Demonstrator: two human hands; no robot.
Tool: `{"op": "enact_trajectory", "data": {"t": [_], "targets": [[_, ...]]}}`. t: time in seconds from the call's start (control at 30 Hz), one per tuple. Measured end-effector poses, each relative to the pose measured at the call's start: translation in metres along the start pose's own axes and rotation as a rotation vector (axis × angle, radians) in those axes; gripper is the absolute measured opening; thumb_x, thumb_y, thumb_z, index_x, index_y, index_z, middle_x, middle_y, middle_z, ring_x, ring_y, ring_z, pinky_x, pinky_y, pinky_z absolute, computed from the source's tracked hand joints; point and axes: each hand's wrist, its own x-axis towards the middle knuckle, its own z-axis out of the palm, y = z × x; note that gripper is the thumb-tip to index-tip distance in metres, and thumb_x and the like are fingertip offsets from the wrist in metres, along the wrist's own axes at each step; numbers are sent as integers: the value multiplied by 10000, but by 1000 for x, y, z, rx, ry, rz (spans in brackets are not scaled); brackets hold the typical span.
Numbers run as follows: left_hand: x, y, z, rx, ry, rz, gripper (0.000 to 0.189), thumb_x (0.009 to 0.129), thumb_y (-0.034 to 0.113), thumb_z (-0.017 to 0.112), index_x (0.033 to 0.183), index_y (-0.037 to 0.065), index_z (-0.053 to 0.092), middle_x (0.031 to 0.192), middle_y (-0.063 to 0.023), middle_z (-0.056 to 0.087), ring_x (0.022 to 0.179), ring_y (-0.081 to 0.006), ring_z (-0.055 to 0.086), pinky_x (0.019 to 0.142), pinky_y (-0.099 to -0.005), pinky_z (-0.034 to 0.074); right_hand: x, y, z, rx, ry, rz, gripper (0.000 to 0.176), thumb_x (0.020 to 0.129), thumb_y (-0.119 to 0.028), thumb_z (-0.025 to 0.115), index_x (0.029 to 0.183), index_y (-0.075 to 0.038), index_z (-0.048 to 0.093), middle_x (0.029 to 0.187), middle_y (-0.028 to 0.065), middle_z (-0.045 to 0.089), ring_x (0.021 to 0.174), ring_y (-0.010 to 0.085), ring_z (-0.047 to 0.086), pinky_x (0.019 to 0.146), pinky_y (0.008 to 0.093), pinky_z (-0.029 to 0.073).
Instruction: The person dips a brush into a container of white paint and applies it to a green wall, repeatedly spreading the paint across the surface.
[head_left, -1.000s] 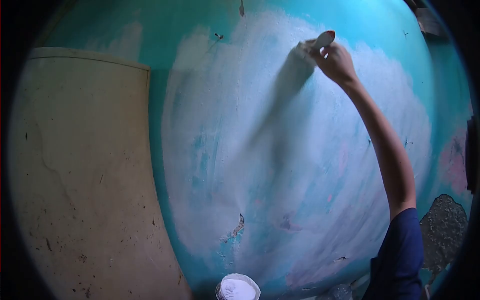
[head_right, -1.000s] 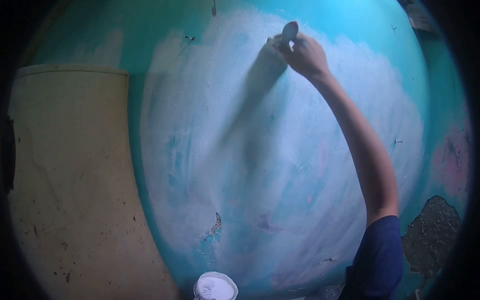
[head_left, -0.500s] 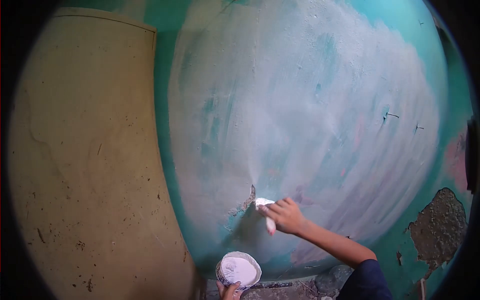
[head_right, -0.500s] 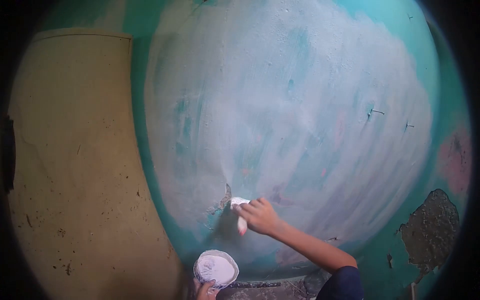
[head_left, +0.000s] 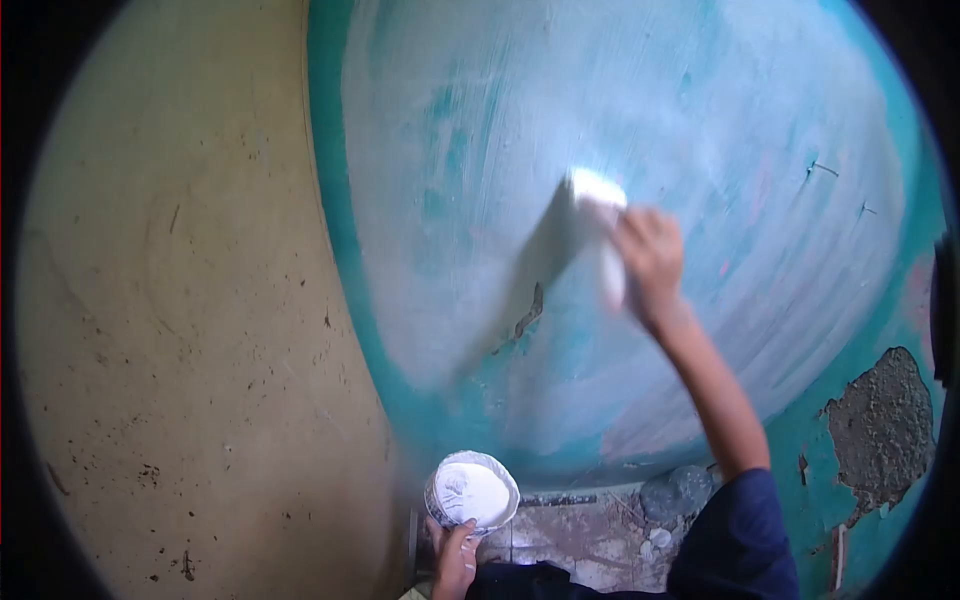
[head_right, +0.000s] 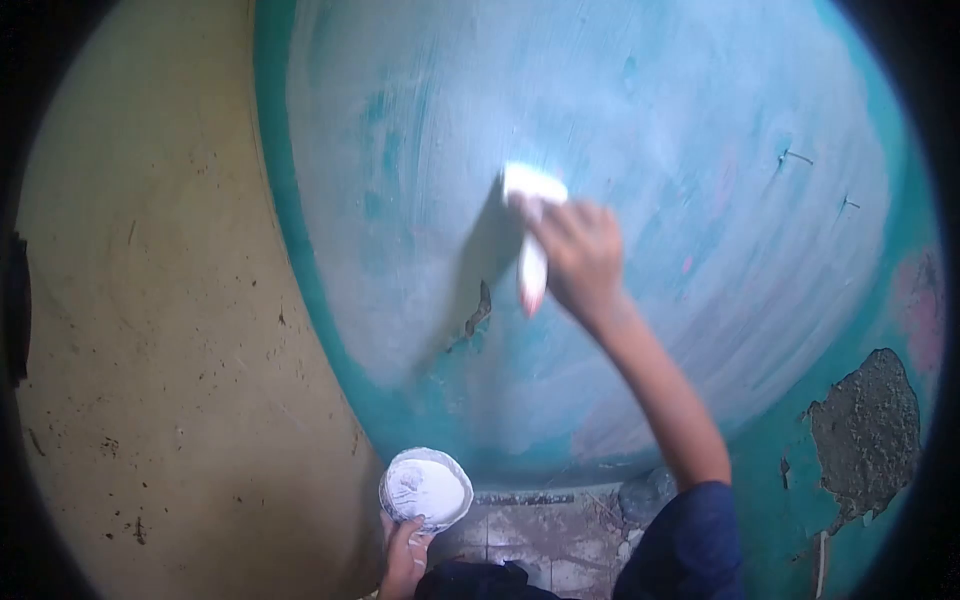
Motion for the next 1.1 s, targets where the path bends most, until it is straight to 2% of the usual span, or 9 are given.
{"op": "enact_trajectory", "data": {"t": [0.2, 0.33, 0.43, 0.5, 0.53, 0.6, 0.7, 0.87, 1.1], "targets": [[-9, 10, -23, 39, 44, 7, 816, 763, -42, 631, 1438, 149, 215, 1386, -151, 395, 1267, -320, 452, 982, -504, 440, -206, -126, 16, 320, -311, 71, 373, 787, -170, 588, 1149, -112, 658, 1015, 0, 657, 862, 163, 591, 725, 326, 420], [-8, 12, -26, 93, 83, -7, 810, 770, -29, 631, 1441, 141, 210, 1368, -149, 409, 1260, -319, 459, 983, -506, 442, -273, -171, 14, 458, -501, 145, 353, 797, -160, 639, 1147, -117, 650, 978, -4, 650, 863, 167, 595, 720, 320, 419], [-5, 12, -17, 142, 88, -5, 705, 784, -8, 579, 1411, 127, 287, 1341, -135, 428, 1242, -317, 473, 999, -520, 454, -293, -188, 1, 640, -694, 389, 419, 766, -101, 658, 1185, -101, 646, 990, 26, 655, 870, 237, 606, 757, 354, 449], [1, 12, -11, 114, 45, 17, 685, 784, -8, 575, 1401, 124, 308, 1336, -131, 438, 1241, -311, 477, 1001, -515, 454, -299, -200, -10, 810, -614, 800, 393, 810, -50, 655, 1200, -36, 617, 1013, 63, 665, 899, 240, 633, 816, 345, 482], [2, 13, -7, 121, 30, 16, 675, 783, 1, 569, 1398, 120, 316, 1335, -132, 444, 1243, -306, 476, 995, -509, 456, -301, -206, -18, 812, -630, 809, 393, 810, -50, 655, 1200, -36, 617, 1013, 63, 665, 899, 240, 633, 816, 345, 482], [9, 14, 0, 125, -3, 19, 681, 780, 7, 567, 1401, 122, 313, 1336, -132, 445, 1245, -305, 475, 995, -506, 453, -287, -216, -37, 1118, -391, 1440, 259, 843, -21, 628, 1097, 25, 649, 1027, 102, 673, 950, 213, 633, 863, 349, 491], [15, 15, 3, 104, -60, 16, 755, 773, -28, 558, 1439, 138, 242, 1360, -133, 424, 1263, -292, 461, 1010, -475, 433, -232, -208, -84, 1249, -346, 1714, 238, 877, -43, 622, 1094, 52, 637, 1078, 112, 661, 1009, 153, 603, 890, 297, 473], [15, 15, 13, 98, -172, 29, 793, 762, -59, 554, 1449, 116, 199, 1371, -137, 408, 1274, -270, 445, 1031, -418, 408, -196, -206, -121, 1243, -280, 1651, 253, 862, -75, 653, 1099, 14, 651, 1034, 88, 669, 935, 130, 616, 824, 269, 489], [-2, 5, 25, 145, -201, 99, 802, 737, -86, 600, 1421, 32, 199, 1359, -151, 408, 1280, -249, 425, 1069, -392, 364, -192, -216, -133, 1006, -601, 1413, 245, 785, -97, 698, 1017, -18, 688, 942, 110, 703, 772, 173, 670, 679, 301, 515]]}}
